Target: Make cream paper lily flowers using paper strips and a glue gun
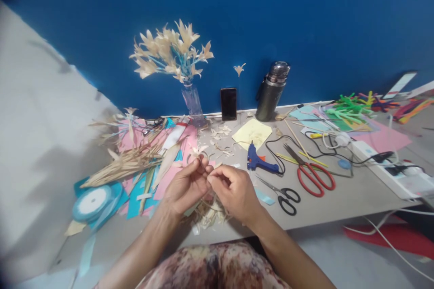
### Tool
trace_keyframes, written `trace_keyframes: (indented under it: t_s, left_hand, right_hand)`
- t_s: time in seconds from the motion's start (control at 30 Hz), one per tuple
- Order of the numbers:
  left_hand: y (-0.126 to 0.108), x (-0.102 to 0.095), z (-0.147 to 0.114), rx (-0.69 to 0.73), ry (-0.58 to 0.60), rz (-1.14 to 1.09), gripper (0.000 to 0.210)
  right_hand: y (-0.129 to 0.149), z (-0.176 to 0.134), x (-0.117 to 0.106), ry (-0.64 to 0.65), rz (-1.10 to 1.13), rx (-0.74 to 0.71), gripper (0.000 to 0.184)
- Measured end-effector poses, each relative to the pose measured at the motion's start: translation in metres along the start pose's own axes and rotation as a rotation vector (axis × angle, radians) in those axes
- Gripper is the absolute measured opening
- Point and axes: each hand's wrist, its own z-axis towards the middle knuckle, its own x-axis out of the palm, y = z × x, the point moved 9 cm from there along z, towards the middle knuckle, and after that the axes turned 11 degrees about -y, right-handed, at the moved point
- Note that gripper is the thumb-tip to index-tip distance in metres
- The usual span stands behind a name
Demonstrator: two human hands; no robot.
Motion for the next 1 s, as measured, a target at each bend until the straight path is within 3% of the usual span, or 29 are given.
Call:
trace_keyframes:
  t_s: [0.5,1.0]
  left_hand:
    - [0.006,0.006,-0.005,0.005,0.038,-0.039,0.007]
    - [0.013,0.002,-0.006,-0.050,-0.052,-0.098,0.018]
  right_hand:
    - [0.000,-0.001,-0.004,-0.069,0.019,0.026,0.016]
    - [0.002,-0.002,-0.006,-0.112,0.024,-0.005,0.016]
